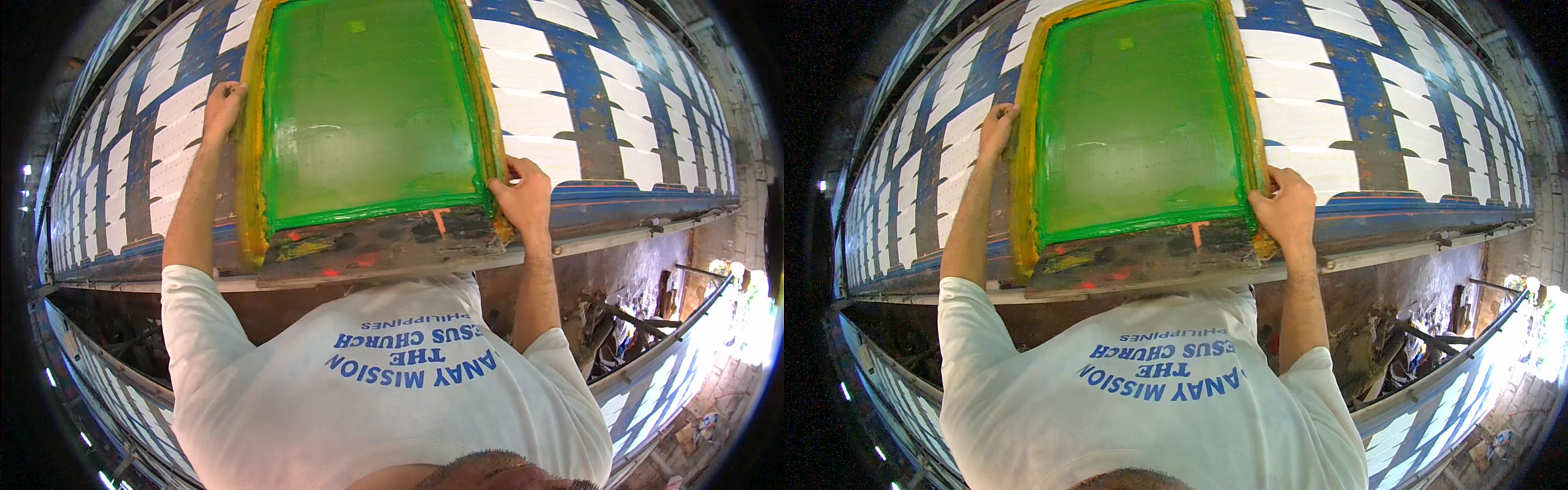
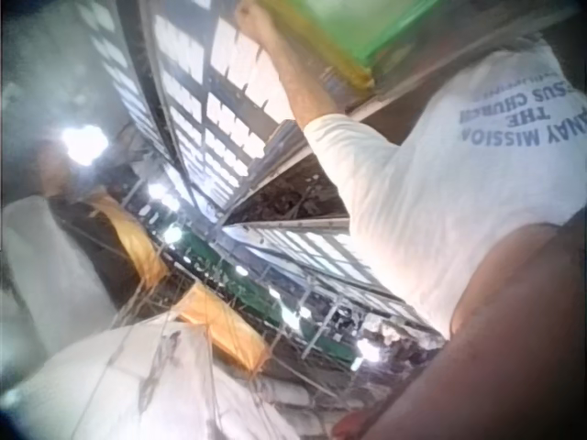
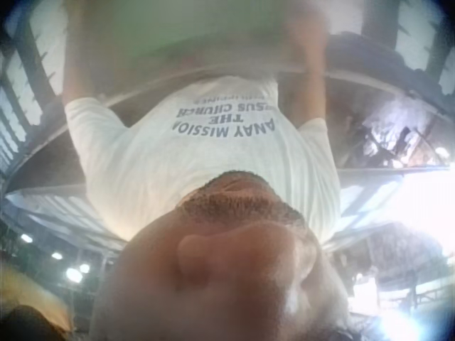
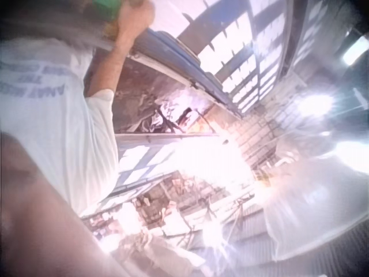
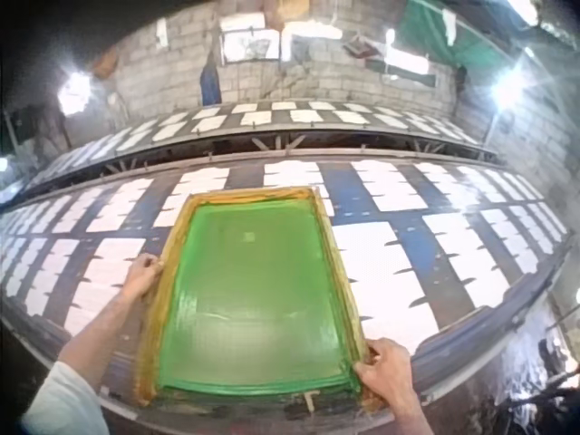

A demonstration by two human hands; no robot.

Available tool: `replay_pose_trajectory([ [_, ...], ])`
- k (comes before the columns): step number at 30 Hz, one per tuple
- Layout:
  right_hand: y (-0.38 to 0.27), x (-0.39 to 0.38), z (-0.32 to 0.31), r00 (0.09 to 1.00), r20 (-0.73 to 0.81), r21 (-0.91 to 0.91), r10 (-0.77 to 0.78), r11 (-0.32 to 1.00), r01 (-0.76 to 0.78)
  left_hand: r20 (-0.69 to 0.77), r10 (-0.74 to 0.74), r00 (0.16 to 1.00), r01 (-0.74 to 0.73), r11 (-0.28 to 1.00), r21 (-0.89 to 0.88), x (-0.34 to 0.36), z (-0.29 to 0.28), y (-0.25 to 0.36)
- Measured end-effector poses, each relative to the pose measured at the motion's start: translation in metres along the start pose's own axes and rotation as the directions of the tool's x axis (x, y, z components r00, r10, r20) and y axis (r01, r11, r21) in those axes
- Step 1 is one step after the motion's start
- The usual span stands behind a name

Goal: The person holds a screen printing frame with green ink and repeatedly uses a squeegee to pull the ink across the mesh onto a surface below. The person repositions the frame and repeats the squeegee motion multiple times.

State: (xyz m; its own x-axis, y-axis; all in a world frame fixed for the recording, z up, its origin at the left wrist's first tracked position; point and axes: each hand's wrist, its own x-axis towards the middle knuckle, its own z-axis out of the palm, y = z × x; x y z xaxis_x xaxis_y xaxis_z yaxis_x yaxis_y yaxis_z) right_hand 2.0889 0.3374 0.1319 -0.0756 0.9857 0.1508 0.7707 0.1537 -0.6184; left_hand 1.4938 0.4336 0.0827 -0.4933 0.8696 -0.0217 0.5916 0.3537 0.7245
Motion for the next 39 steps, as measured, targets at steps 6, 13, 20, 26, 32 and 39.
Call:
replay_pose_trajectory([
  [6, 0.145, 0.025, -0.096, 1.000, 0.002, -0.011, 0.012, 1.000, -0.012, -0.024, -0.016, 1.000, 0.016, 1.000, 0.004, -0.056, 0.131, 0.113],
  [13, 0.267, 0.029, -0.159, 0.991, 0.011, 0.049, 0.136, 0.989, -0.136, -0.071, 0.085, 0.994, -0.085, 0.996, 0.014, -0.118, 0.235, 0.201],
  [20, 0.290, 0.027, -0.180, 0.996, 0.045, 0.091, 0.072, 0.993, -0.076, -0.117, 0.011, 0.993, 0.000, 0.996, 0.092, -0.124, 0.263, 0.224],
  [26, 0.281, 0.044, -0.185, 0.999, 0.040, 0.002, -0.006, 1.000, 0.006, -0.120, -0.038, 0.992, 0.035, 0.999, -0.023, -0.108, 0.254, 0.206],
  [32, 0.290, 0.046, -0.172, 0.988, 0.130, 0.053, 0.086, 0.994, -0.094, -0.164, 0.035, 0.986, -0.029, 0.999, 0.040, -0.103, 0.255, 0.205],
  [39, 0.304, 0.036, -0.165, 0.987, 0.137, 0.034, 0.082, 0.996, -0.087, -0.100, 0.081, 0.992, -0.069, 0.990, 0.126, -0.109, 0.269, 0.191],
])
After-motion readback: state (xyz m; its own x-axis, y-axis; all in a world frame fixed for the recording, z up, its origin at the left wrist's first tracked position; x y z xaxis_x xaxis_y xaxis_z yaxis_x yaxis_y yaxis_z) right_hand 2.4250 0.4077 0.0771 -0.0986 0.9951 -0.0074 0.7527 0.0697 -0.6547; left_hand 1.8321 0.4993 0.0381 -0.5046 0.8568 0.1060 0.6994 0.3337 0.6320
